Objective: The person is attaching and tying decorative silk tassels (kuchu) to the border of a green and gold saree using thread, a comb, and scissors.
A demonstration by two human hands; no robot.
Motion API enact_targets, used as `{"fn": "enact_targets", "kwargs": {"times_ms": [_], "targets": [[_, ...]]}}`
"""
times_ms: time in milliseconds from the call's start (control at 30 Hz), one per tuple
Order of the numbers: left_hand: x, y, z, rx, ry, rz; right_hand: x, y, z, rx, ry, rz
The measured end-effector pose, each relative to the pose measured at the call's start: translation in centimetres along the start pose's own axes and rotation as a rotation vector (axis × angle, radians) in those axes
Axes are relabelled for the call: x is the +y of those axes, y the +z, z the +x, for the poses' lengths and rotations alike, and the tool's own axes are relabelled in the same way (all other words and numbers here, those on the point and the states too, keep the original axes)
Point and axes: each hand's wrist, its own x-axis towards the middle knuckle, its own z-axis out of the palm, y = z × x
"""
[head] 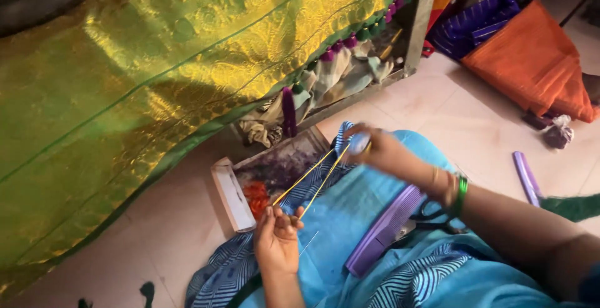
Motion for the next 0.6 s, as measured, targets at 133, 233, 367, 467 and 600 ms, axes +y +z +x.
{"fn": "enact_targets", "kwargs": {"times_ms": [133, 233, 367, 467, 600], "targets": [[-1.0, 1.3, -1.0, -0.037, -0.030, -0.033, -8.5, 3.5, -5.8, -0.395, 0.104, -0.011], [-0.8, 5.9, -3.5, -0.003, -0.108, 0.157, -11.5, 5.1, -8.5, -0.779, 0.200, 0.392], [-3.4, 3.1, -3.6, -0.106, -0.256, 0.449, -11.4, 4.9, -8.0, -0.769, -0.536, 0.352], [-4.5, -1.8, -2.4, -0.195, -0.148, 0.516, -12.0, 1.8, -4.3, -0.816, -0.162, 0.527], [-2.1, 0.0, -1.1, -0.248, -0.034, 0.224, -1.1, -1.1, 3.6, -0.495, 0.110, 0.789]]}}
